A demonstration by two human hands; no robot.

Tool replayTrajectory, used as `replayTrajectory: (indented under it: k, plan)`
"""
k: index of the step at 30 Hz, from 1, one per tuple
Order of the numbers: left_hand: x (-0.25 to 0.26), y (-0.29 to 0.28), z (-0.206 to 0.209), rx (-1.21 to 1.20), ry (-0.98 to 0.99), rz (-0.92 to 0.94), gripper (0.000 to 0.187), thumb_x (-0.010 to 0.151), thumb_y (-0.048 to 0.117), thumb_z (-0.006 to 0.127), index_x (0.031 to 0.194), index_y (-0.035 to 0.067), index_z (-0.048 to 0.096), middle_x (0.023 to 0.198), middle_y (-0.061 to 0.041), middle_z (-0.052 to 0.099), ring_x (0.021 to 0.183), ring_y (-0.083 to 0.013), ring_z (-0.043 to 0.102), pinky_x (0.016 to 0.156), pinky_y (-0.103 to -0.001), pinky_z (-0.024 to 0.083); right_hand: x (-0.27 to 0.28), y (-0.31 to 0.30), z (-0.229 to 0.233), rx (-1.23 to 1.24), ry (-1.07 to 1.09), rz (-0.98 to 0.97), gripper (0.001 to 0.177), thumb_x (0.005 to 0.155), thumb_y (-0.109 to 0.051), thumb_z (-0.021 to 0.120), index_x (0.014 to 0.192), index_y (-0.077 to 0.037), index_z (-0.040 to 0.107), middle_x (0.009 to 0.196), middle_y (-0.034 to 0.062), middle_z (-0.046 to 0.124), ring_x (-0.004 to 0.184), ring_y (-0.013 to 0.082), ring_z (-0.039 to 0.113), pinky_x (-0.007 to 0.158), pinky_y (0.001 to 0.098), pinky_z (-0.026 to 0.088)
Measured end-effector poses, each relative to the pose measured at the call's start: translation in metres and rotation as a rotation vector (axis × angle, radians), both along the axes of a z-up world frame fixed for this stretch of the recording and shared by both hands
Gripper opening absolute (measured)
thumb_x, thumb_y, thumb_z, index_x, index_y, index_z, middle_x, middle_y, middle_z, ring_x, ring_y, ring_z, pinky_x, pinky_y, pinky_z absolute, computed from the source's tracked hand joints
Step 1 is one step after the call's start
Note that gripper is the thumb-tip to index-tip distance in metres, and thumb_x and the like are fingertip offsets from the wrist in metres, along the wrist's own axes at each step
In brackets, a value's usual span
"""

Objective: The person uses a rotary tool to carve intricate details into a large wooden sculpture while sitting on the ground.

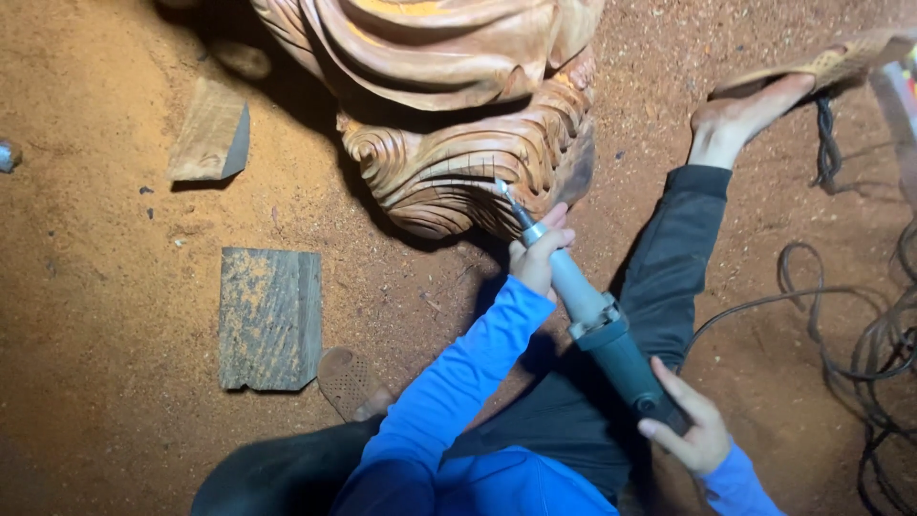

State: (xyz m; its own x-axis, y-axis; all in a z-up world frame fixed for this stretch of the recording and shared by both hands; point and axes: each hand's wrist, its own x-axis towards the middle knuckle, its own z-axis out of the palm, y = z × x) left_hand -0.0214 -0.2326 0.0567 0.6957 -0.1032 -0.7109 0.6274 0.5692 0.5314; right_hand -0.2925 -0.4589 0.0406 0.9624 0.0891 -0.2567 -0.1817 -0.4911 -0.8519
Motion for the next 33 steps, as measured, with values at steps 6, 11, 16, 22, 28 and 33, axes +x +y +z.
replayTrajectory:
  k: [6,11,16,22,28,33]
  plan:
    - [0.025,-0.023,-0.004,0.139,0.023,0.011,0.084,0.068,0.025,0.077,0.144,-0.003,0.055,0.078,-0.011,0.073,0.080,-0.0133,0.071,0.073,-0.027,0.053,0.055,-0.039,0.041,-0.071,-0.013,-0.006,0.088,0.070,-0.017,0.085,0.151,-0.007,0.052,0.146,0.0162,0.062,0.128,0.0204,0.063,0.111,0.0299,0.044]
    - [0.033,-0.021,0.016,0.224,0.064,0.014,0.080,0.067,0.028,0.074,0.142,0.003,0.063,0.076,-0.012,0.074,0.081,-0.0139,0.070,0.076,-0.027,0.053,0.073,-0.049,0.049,-0.090,-0.092,0.078,0.083,0.070,-0.018,0.085,0.146,-0.004,0.055,0.147,0.0165,0.061,0.134,0.0232,0.061,0.119,0.0324,0.040]
    - [0.033,-0.027,-0.013,0.209,0.006,0.024,0.082,0.068,0.026,0.075,0.145,0.000,0.061,0.078,-0.013,0.072,0.078,-0.0159,0.072,0.071,-0.027,0.056,0.075,-0.051,0.043,-0.053,-0.076,0.075,0.085,0.069,-0.017,0.085,0.147,-0.004,0.054,0.149,0.0177,0.060,0.136,0.0239,0.060,0.119,0.0329,0.040]
    - [0.033,-0.032,-0.026,0.202,-0.002,0.011,0.085,0.068,0.026,0.076,0.147,-0.001,0.058,0.078,-0.011,0.072,0.077,-0.0141,0.070,0.069,-0.027,0.056,0.073,-0.049,0.044,-0.056,-0.058,0.061,0.085,0.070,-0.018,0.084,0.148,-0.004,0.052,0.150,0.0182,0.058,0.136,0.0231,0.059,0.119,0.0322,0.040]
    - [0.029,-0.038,-0.038,0.199,0.002,-0.007,0.088,0.068,0.026,0.077,0.148,-0.003,0.054,0.081,-0.014,0.073,0.076,-0.0155,0.072,0.068,-0.027,0.056,0.064,-0.048,0.043,-0.058,-0.029,0.040,0.087,0.071,-0.020,0.083,0.150,-0.005,0.051,0.149,0.0170,0.059,0.133,0.0220,0.061,0.117,0.0306,0.040]
    - [0.023,-0.038,-0.040,0.214,-0.024,-0.033,0.091,0.067,0.025,0.076,0.149,-0.005,0.051,0.076,-0.012,0.072,0.074,-0.0160,0.072,0.066,-0.028,0.056,0.054,-0.039,0.047,-0.037,-0.003,0.018,0.088,0.071,-0.019,0.083,0.151,-0.005,0.050,0.153,0.0183,0.056,0.137,0.0240,0.058,0.118,0.0329,0.039]
